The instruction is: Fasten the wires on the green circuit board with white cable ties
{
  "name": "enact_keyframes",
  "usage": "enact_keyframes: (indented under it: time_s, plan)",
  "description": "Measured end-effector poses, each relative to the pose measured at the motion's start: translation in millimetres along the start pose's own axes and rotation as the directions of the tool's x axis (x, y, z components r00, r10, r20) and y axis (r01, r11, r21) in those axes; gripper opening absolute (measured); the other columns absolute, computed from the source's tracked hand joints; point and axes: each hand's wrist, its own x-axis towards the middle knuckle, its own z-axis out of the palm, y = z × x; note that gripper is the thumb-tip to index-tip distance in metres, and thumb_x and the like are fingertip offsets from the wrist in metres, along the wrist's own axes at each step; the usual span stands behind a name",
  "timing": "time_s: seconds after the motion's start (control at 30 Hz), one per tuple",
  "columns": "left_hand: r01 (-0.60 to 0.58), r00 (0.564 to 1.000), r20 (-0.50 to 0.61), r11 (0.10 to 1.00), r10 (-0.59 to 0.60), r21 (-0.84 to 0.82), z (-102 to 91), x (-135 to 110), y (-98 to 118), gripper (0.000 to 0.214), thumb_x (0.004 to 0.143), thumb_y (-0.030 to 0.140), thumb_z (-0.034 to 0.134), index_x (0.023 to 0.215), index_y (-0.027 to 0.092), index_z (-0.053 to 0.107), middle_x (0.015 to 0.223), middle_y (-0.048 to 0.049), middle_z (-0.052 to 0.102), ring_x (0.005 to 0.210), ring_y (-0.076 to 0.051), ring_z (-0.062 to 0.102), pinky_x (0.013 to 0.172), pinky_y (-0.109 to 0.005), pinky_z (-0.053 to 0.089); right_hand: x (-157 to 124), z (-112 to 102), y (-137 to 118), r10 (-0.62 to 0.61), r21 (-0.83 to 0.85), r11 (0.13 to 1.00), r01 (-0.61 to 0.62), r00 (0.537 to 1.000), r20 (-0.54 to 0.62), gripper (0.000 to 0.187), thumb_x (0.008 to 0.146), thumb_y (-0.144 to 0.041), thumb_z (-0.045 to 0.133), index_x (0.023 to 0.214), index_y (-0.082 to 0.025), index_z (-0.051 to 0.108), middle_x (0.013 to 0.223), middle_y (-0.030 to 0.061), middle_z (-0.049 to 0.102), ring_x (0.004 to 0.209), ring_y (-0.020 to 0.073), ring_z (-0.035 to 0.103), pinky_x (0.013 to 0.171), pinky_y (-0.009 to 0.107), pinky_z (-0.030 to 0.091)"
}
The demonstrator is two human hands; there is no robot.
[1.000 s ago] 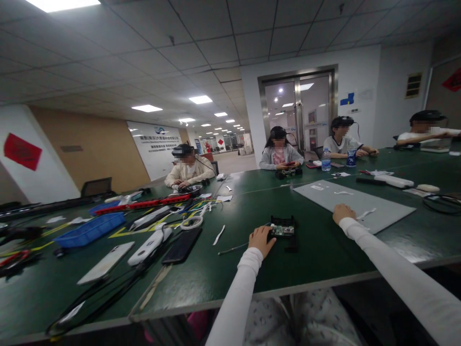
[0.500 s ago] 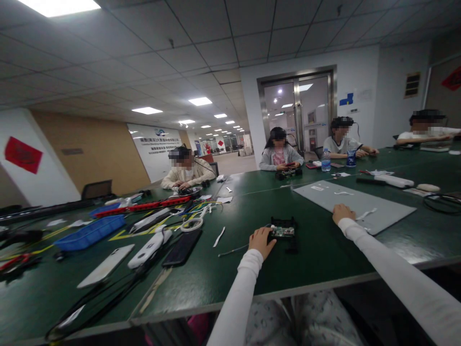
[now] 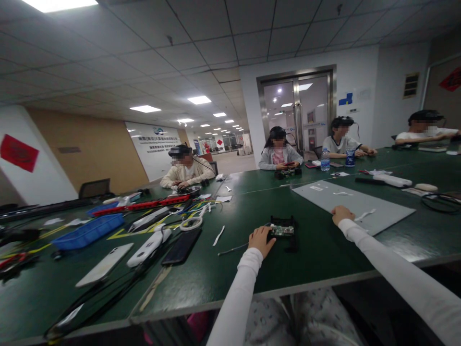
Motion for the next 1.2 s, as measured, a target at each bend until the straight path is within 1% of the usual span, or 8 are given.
enact_keyframes:
  time_s: [0.27, 0.53, 0.77, 0.83, 0.97, 1.07, 1.17, 1.2]
  plan:
    - [0.011, 1.0, -0.01, 1.0, -0.011, 0.001, 3.3, 1.1, -0.3, 0.039, 0.075, 0.039, 0.044, 0.112, 0.029, 0.04, 0.12, -0.0017, 0.041, 0.112, -0.021, 0.033, 0.09, -0.04, 0.03, -24.1, -7.6, 11.4, -0.088, 0.054, 0.995, 0.088, 0.996, -0.005, 0.029, 0.063, -0.009, 0.045, 0.085, -0.02, 0.062, 0.099, 0.0065, 0.056, 0.095, 0.0217, 0.05, 0.076, 0.034, 0.038]
    - [0.003, 1.0, -0.011, 1.0, -0.003, 0.001, 2.5, 0.8, -1.3, 0.039, 0.075, 0.04, 0.043, 0.112, 0.029, 0.039, 0.12, -0.001, 0.041, 0.112, -0.02, 0.034, 0.091, -0.039, 0.03, -43.3, -18.3, 18.8, -0.157, 0.129, 0.979, 0.157, 0.988, -0.011, 0.033, 0.062, -0.004, 0.043, 0.084, -0.021, 0.061, 0.096, 0.0028, 0.057, 0.095, 0.0179, 0.05, 0.08, 0.03, 0.035]
    - [0.007, 1.0, -0.002, 1.0, -0.007, -0.004, -2.0, -1.0, 2.2, 0.037, 0.076, 0.037, 0.043, 0.112, 0.029, 0.04, 0.119, -0.0014, 0.041, 0.112, -0.02, 0.034, 0.091, -0.039, 0.03, -64.5, -35.0, 29.3, -0.199, 0.188, 0.965, 0.185, 0.978, 0.058, 0.037, 0.059, -0.001, 0.041, 0.083, -0.021, 0.06, 0.099, 0.0027, 0.057, 0.097, 0.0184, 0.048, 0.084, 0.03, 0.035]
    - [0.015, 1.0, 0.004, 1.0, -0.015, -0.004, -3.2, -1.7, 3.2, 0.037, 0.076, 0.037, 0.044, 0.112, 0.029, 0.04, 0.12, -0.0015, 0.041, 0.112, -0.02, 0.034, 0.091, -0.04, 0.03, -69.1, -36.3, 41.1, -0.271, 0.216, 0.944, 0.251, 0.96, 0.072, 0.039, 0.059, 0.0, 0.039, 0.084, -0.02, 0.059, 0.1, 0.003, 0.056, 0.098, 0.0175, 0.048, 0.087, 0.029, 0.034]
    - [0.018, 1.0, 0.012, 1.0, -0.018, -0.002, -4.1, -2.7, 4.6, 0.037, 0.076, 0.036, 0.044, 0.112, 0.028, 0.04, 0.12, -0.0015, 0.041, 0.112, -0.02, 0.034, 0.091, -0.039, 0.029, -78.2, -42.0, 79.0, -0.448, 0.303, 0.861, 0.409, 0.891, 0.069, 0.037, 0.059, -0.001, 0.039, 0.085, -0.02, 0.058, 0.102, 0.003, 0.056, 0.101, 0.0149, 0.047, 0.093, 0.026, 0.031]
    - [0.017, 1.0, 0.008, 1.0, -0.018, 0.006, -3.6, -2.5, 5.2, 0.037, 0.076, 0.036, 0.045, 0.112, 0.029, 0.04, 0.119, -0.0015, 0.041, 0.112, -0.02, 0.034, 0.091, -0.039, 0.03, -86.6, -55.2, 111.4, -0.493, 0.369, 0.824, 0.43, 0.865, 0.094, 0.031, 0.062, -0.009, 0.044, 0.085, -0.024, 0.058, 0.102, 0.0015, 0.056, 0.103, 0.0157, 0.047, 0.095, 0.028, 0.03]
    - [0.022, 1.0, 0.011, 1.0, -0.022, 0.013, -2.9, -1.6, 5.4, 0.038, 0.076, 0.036, 0.045, 0.113, 0.029, 0.04, 0.119, -0.0016, 0.041, 0.111, -0.02, 0.034, 0.091, -0.038, 0.03, -96.0, -70.4, 138.2, -0.575, 0.446, 0.759, 0.474, 0.809, 0.119, 0.026, 0.066, -0.019, 0.048, 0.087, -0.027, 0.059, 0.105, 0.0042, 0.055, 0.104, 0.0173, 0.046, 0.096, 0.028, 0.03]
    - [0.021, 1.0, 0.012, 1.0, -0.021, 0.013, -2.6, -1.3, 5.3, 0.038, 0.076, 0.035, 0.044, 0.113, 0.028, 0.04, 0.12, -0.0018, 0.041, 0.112, -0.02, 0.034, 0.091, -0.038, 0.03, -99.0, -74.4, 145.4, -0.583, 0.461, 0.75, 0.475, 0.803, 0.121, 0.025, 0.068, -0.021, 0.048, 0.088, -0.028, 0.06, 0.106, 0.0056, 0.055, 0.105, 0.0174, 0.046, 0.095, 0.027, 0.03]
